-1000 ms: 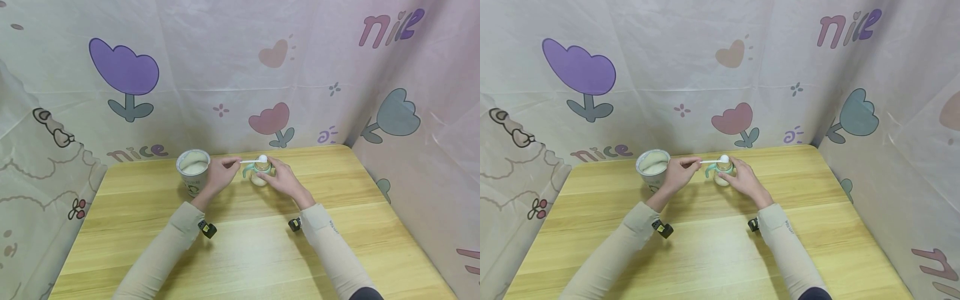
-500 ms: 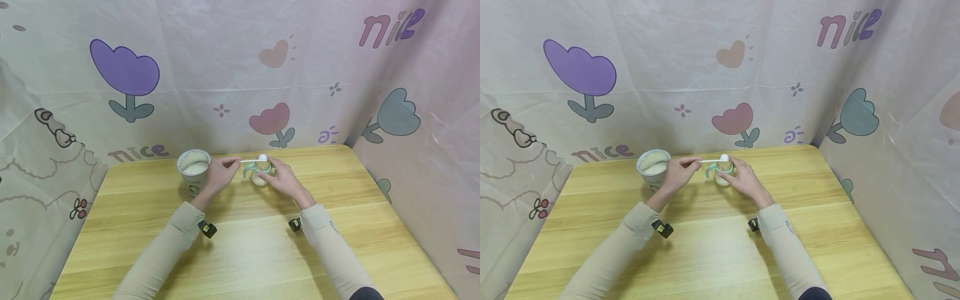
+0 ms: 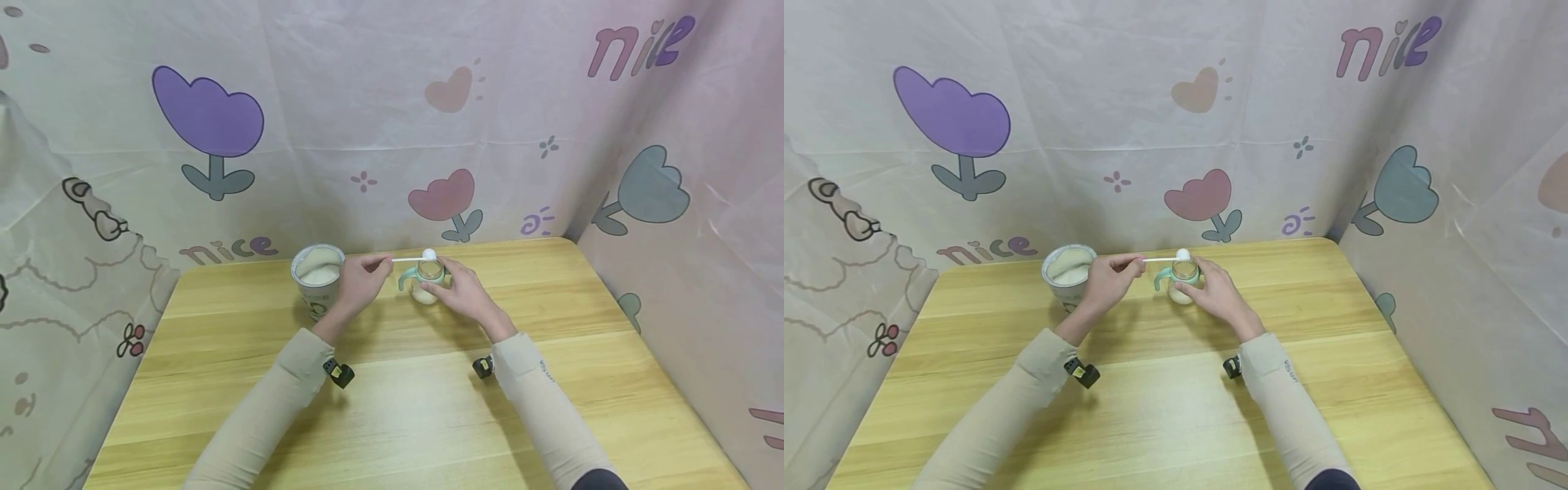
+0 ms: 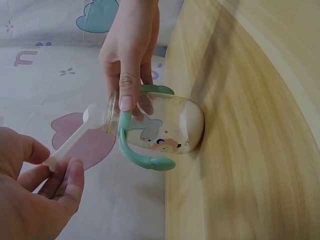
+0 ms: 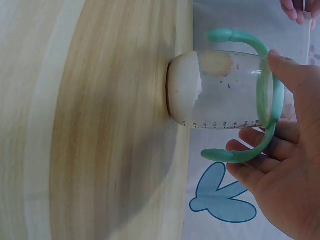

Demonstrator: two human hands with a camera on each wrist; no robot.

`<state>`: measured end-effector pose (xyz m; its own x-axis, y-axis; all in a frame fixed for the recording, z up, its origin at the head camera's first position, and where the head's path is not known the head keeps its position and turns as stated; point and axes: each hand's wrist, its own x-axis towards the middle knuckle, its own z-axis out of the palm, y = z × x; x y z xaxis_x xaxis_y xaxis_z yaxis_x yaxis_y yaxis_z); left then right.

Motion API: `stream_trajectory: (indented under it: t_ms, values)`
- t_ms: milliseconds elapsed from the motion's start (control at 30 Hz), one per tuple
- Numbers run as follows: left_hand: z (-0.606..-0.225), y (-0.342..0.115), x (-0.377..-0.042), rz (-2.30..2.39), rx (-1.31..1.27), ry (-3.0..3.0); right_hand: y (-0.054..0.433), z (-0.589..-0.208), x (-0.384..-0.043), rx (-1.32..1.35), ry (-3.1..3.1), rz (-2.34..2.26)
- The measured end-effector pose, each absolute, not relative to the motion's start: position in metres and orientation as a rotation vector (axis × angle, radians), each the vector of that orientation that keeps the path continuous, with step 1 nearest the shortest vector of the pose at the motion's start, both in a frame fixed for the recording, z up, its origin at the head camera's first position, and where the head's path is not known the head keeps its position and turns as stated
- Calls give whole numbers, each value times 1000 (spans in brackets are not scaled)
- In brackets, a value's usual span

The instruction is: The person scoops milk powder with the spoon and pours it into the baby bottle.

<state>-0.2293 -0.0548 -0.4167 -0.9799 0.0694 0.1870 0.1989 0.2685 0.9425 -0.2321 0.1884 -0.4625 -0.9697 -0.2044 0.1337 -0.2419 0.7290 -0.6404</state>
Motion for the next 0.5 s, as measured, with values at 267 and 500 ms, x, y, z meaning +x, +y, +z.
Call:
stream_trajectory:
  t_ms: [267, 500]
  values:
    - [-411, -58, -228, -1818, -215, -2406, 188, -462, -233, 376, -2875, 1076]
    - [-404, -66, -226, -1853, -186, -2348, 187, -460, -235, 382, -2868, 1052]
